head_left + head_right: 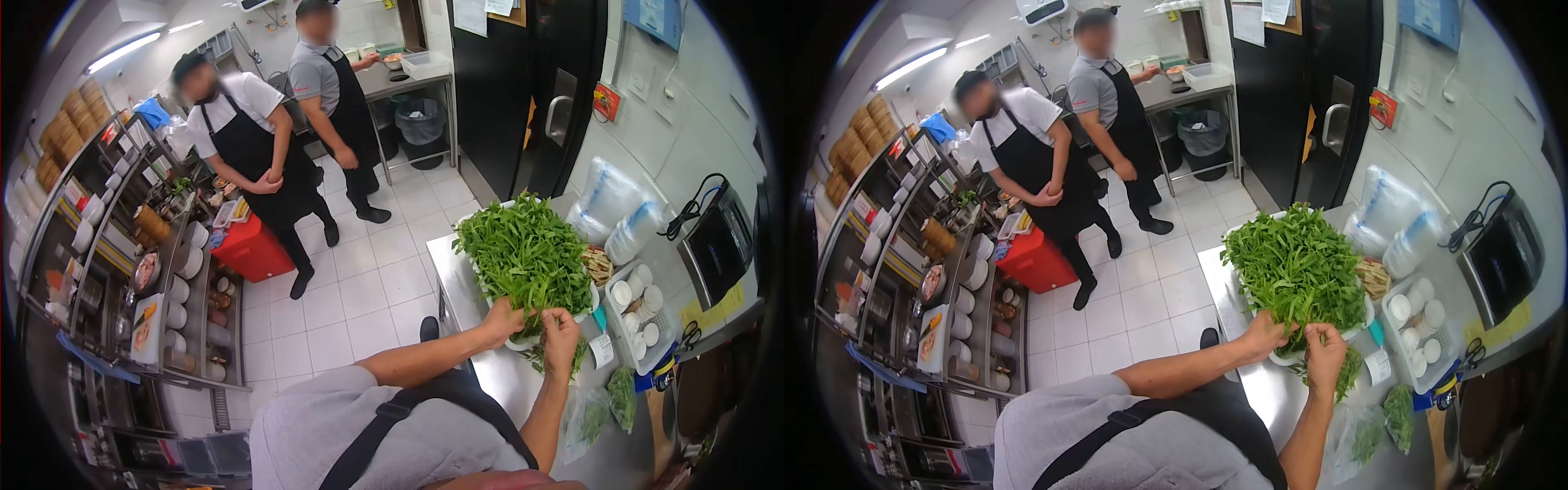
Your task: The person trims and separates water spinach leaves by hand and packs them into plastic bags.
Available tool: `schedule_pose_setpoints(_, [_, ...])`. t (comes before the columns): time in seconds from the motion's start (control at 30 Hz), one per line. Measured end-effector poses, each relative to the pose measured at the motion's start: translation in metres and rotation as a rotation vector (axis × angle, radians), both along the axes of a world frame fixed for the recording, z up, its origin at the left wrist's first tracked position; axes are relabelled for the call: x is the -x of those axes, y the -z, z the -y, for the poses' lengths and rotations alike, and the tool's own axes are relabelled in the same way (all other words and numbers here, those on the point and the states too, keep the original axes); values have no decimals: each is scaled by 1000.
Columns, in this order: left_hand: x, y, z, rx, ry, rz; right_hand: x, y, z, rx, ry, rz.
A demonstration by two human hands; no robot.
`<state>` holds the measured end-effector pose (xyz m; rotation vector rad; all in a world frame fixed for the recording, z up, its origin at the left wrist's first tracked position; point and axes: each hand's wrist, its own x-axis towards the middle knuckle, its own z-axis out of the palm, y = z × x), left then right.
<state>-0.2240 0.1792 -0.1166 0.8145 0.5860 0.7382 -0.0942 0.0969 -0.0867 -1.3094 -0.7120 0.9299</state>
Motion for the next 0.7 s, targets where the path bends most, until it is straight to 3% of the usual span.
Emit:
schedule_pose_setpoints(0.03, [-2,-5,0,45,-37,-9,0,-2,1,14,9,-9])
schedule_pose_setpoints(0.13, [7,3,-3,-358,96,-482,-1,16,1,26,120,338])
schedule_pose_setpoints(0.17, [-7,45,-8,30,17,160,1,24,14,43,142,332])
schedule_pose_setpoints(0.2, [-8,33,-6,80,35,216,1,22,3,-2,204,329])
schedule_pose_setpoints(0.27, [-7,-3,-8,189,24,217,-5,40,7,-6,294,215])
schedule_pose_setpoints(0.37, [-15,-30,-13,97,29,71,-14,9,34,-16,498,542])
schedule_pose_setpoints(0.47, [-17,-20,-24,139,216,187,-42,22,66,59,510,533])
schedule_pose_setpoints(0.53, [-15,-34,-18,211,216,167,-61,58,85,175,525,844])
schedule_pose_setpoints(0.63, [-9,-39,-8,189,312,219,-58,43,105,421,460,592])
schedule_pose_setpoints(0.7, [-11,-38,-3,163,340,195,-48,29,100,230,348,315])
